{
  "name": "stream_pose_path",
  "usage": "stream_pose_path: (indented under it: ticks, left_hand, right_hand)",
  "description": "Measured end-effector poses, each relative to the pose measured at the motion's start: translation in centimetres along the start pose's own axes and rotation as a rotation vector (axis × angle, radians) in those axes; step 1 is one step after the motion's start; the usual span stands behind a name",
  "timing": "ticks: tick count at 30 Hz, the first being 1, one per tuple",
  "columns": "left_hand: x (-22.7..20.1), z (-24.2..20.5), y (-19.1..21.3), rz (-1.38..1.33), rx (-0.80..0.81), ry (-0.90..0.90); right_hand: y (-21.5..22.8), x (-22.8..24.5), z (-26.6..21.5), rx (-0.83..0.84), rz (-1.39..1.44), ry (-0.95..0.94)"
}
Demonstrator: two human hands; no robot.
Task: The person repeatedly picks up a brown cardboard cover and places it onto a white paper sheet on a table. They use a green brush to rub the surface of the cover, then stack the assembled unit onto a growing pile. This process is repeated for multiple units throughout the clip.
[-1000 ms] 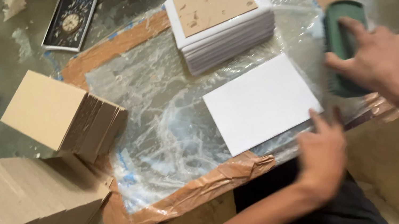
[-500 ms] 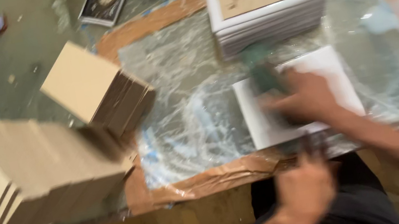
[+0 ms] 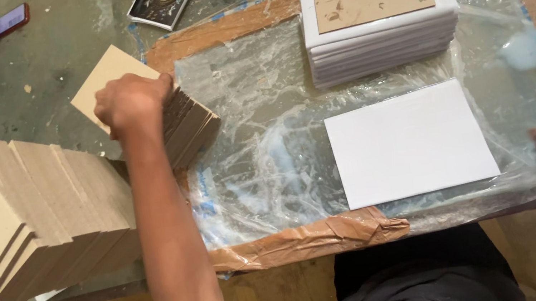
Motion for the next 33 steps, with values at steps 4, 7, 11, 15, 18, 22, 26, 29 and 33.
stream_pose_path:
  ticks: [4, 7, 11, 15, 18, 22, 26, 29, 33]
  left_hand:
    - [-0.3, 0.8, 1.1, -0.081, -0.182, -0.145]
    - [-0.8, -3.0, 2.8, -0.105, -0.541, -0.261]
    - [-1.1, -16.5, -2.2, 0.000, -0.697, -0.636]
    - [-6.7, -26.4, -11.0, -0.446, -0.758, -1.382]
    - [-8.4, -28.9, -17.3, -0.392, -0.529, -1.442]
    - [-8.0, -29.2, -20.6, -0.397, -0.307, -1.396]
    - [-7.5, -29.9, -20.5, -0.373, -0.255, -1.350]
    - [-7.5, -29.6, -20.0, -0.380, -0.231, -1.354]
    - [-7.7, -29.7, -19.6, -0.372, -0.176, -1.358]
  right_hand:
    - [0.7, 4.4, -1.6, 0.007, 0.022, 0.132]
    - [1.6, 5.6, -1.6, 0.049, 0.049, 0.125]
    - [1.1, 5.1, -2.5, 0.206, 0.439, -0.051]
    - [-2.3, 4.3, -2.3, 0.268, 1.188, -0.499]
    - [-4.5, 4.3, -1.0, 0.399, 0.963, -0.557]
    - [-4.5, 5.3, -0.9, 0.545, 0.380, -0.558]
    - [-4.3, 5.7, -0.2, 0.588, 0.260, -0.472]
    - [-4.3, 5.7, 0.0, 0.548, 0.271, -0.366]
    - [-4.6, 5.2, -0.3, 0.581, 0.239, -0.388]
Point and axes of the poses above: each hand's wrist, its own z-axis towards the middle knuckle, its own y-axis out of the back of the hand, x = y × z, the point moved 3 cm from there along z, towards the middle knuckle, and after that the axes turned 1 degree about -y, right-handed, at the moved point
